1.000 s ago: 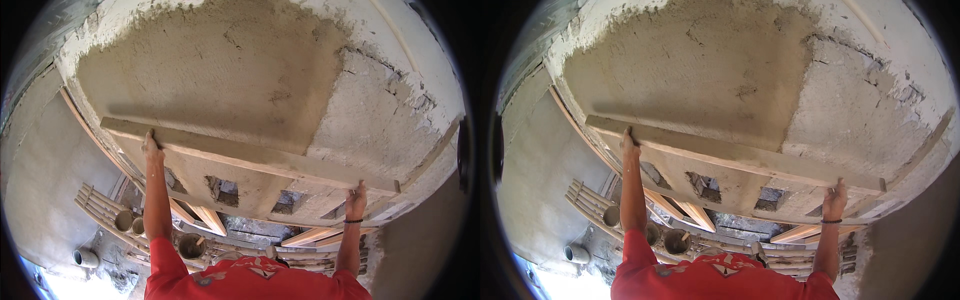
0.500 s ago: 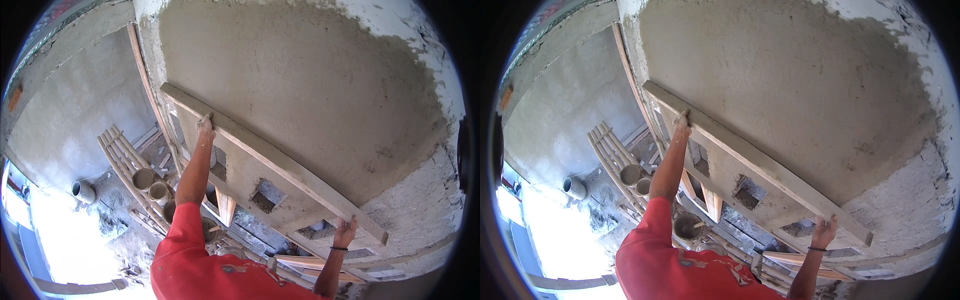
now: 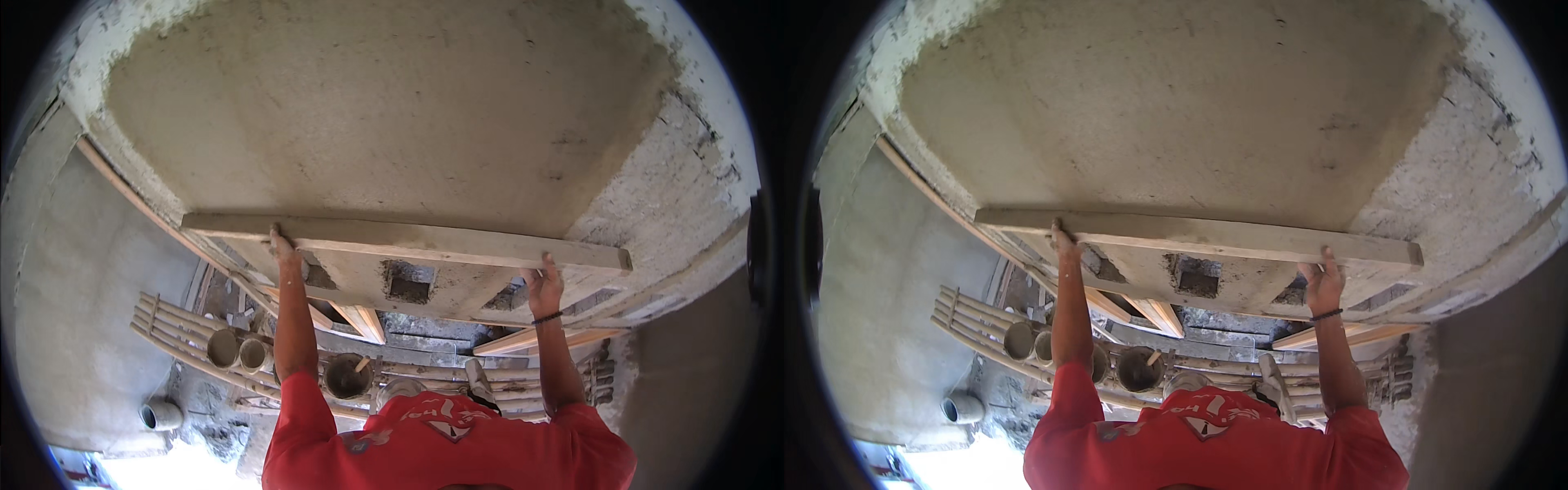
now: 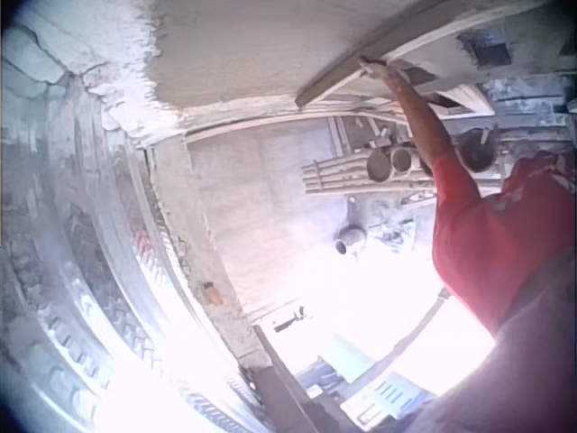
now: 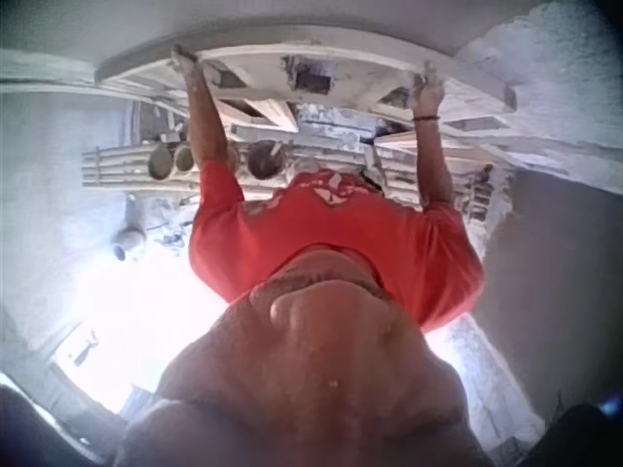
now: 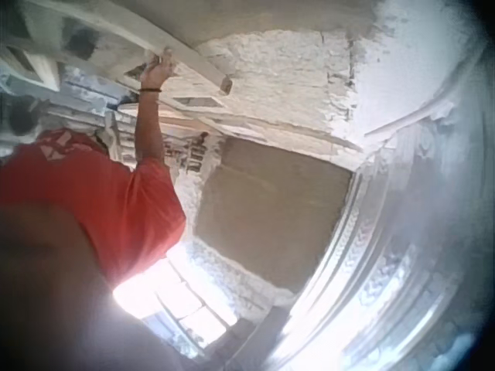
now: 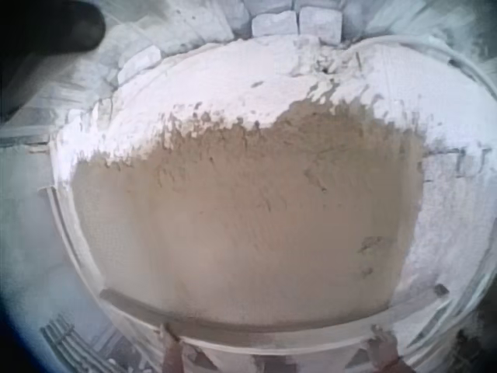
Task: The person applies wet plaster from a bucket onto a wall using a trowel and then smooths the surface with a long wooden board.
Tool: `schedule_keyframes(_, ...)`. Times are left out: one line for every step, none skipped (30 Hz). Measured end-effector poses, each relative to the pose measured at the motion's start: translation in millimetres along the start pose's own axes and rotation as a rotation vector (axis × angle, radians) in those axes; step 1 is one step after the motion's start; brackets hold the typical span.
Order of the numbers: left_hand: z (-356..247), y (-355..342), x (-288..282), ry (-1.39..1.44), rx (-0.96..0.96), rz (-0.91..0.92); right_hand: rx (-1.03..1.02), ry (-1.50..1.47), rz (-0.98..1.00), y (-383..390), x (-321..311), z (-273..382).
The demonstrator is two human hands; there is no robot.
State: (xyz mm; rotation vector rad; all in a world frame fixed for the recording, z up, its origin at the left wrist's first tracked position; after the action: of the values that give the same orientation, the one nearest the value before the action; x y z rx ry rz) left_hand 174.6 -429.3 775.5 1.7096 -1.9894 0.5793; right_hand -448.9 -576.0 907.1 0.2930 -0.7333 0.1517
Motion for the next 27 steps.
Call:
schedule_keyframes(12.5, 1.7, 1.3, 0.033, -0.024, 0.099, -0.003, -0.030, -0.026, 2.7, -4.3, -7.6)
schedule_keyframes(-12.2, -28.7, -22.1, 0.024, 0.035, 0.087, 0.010, -0.039, 0.013, 8.3, 9.2, -25.6)
schedule_keyframes(-9.4, -32.2, -24.7, 0.006, 0.021, 0.060, -0.003, -0.018, 0.012, 8.6, 5.8, -35.7)
schedule_keyframes(1.3, -26.0, -22.4, -0.015, -0.008, 0.027, 0.040, -0.017, -0.018, 5.8, -7.6, -44.7)
schedule_keyframes(23.1, -5.2, -8.3, 0.020, -0.100, 0.033, 0.081, -0.010, -0.065, 3.4, -30.5, -52.6)
schedule_keyframes(34.2, 9.4, 0.2, 0.048, -0.171, 0.029, 0.136, -0.014, -0.094, 0.7, -49.2, -63.4)
schedule_keyframes(28.0, -0.5, -9.7, 0.016, -0.124, 0.012, 0.165, -0.041, -0.084, -4.6, -53.6, -80.4)
schedule_keyframes(14.1, -22.7, -25.6, -0.014, -0.057, -0.011, 0.202, -0.072, -0.055, -11.3, -51.3, -100.0)
schedule_keyframes(4.5, -37.9, -34.4, -0.038, -0.001, -0.034, 0.232, -0.096, -0.032, -17.2, -48.8, -113.5)
schedule_keyframes(2.9, -43.9, -37.7, -0.004, -0.001, -0.015, 0.216, -0.130, -0.036, -21.2, -46.9, -121.6)
schedule_keyframes(1.9, -47.9, -40.3, 0.030, -0.003, 0.002, 0.201, -0.161, -0.041, -24.4, -43.6, -128.5)
schedule_keyframes(4.7, -45.7, -38.9, 0.064, -0.014, 0.011, 0.187, -0.182, -0.050, -26.6, -42.9, -130.5)
schedule_keyframes(4.9, -45.3, -35.7, 0.026, 0.001, 0.013, 0.152, -0.169, -0.019, -28.7, -43.5, -127.5)
schedule_keyframes(10.5, -32.8, -28.6, -0.008, -0.008, -0.001, 0.119, -0.149, -0.005, -26.8, -48.7, -121.5)
schedule_keyframes(12.6, -18.0, -20.2, -0.054, -0.017, -0.012, 0.095, -0.133, 0.002, -19.9, -53.1, -117.2)
schedule_keyframes(3.3, -15.0, -16.3, -0.082, -0.004, -0.044, 0.062, -0.113, 0.007, -20.4, -40.0, -111.1)
schedule_keyframes(-11.9, -18.8, -11.8, -0.066, 0.022, -0.046, 0.035, -0.113, 0.012, -16.9, -24.6, -102.7)
schedule_keyframes(-24.4, -22.4, -5.8, -0.043, 0.049, -0.050, 0.005, -0.110, 0.022, -14.8, -9.9, -92.6)
schedule_keyframes(-33.2, -23.0, 0.4, -0.020, 0.067, -0.054, -0.014, -0.085, 0.020, -12.6, -2.3, -84.9)
schedule_keyframes(-40.6, -17.5, 10.0, -0.044, 0.060, -0.050, -0.030, -0.067, -0.005, -7.8, 2.7, -78.4)
schedule_keyframes(-51.6, -10.3, 22.0, -0.061, 0.056, -0.051, -0.049, -0.046, -0.021, -5.0, 10.1, -70.8)
schedule_keyframes(-65.3, -7.8, 31.5, -0.079, 0.060, -0.051, -0.064, -0.031, -0.031, -3.4, 17.9, -66.0)
schedule_keyframes(-80.2, -12.7, 34.0, -0.094, 0.092, -0.052, -0.078, -0.037, -0.019, -3.9, 25.4, -63.5)
schedule_keyframes(-85.6, -16.1, 42.4, -0.071, 0.111, -0.034, -0.099, -0.042, -0.022, -4.0, 26.4, -59.9)
schedule_keyframes(-90.3, -19.2, 50.6, -0.049, 0.128, -0.016, -0.121, -0.047, -0.026, -3.3, 28.2, -56.1)
schedule_keyframes(-100.2, -25.0, 53.2, -0.025, 0.157, 0.001, -0.129, -0.045, -0.006, -1.8, 36.9, -52.7)
schedule_keyframes(-106.6, -36.1, 51.4, 0.003, 0.173, 0.046, -0.137, -0.041, 0.010, 0.4, 45.5, -48.0)
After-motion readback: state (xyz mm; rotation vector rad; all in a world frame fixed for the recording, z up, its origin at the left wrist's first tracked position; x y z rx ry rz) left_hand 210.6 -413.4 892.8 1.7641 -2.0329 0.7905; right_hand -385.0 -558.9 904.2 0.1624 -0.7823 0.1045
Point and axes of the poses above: each hand's wrist, its own y-axis away from the middle knuckle, its own x-axis out of the palm, z = x × y, the point moved 2 cm from there along -y, towards the middle knuckle, and after that the axes turned 12 degrees about x, right-handed, at the moved point
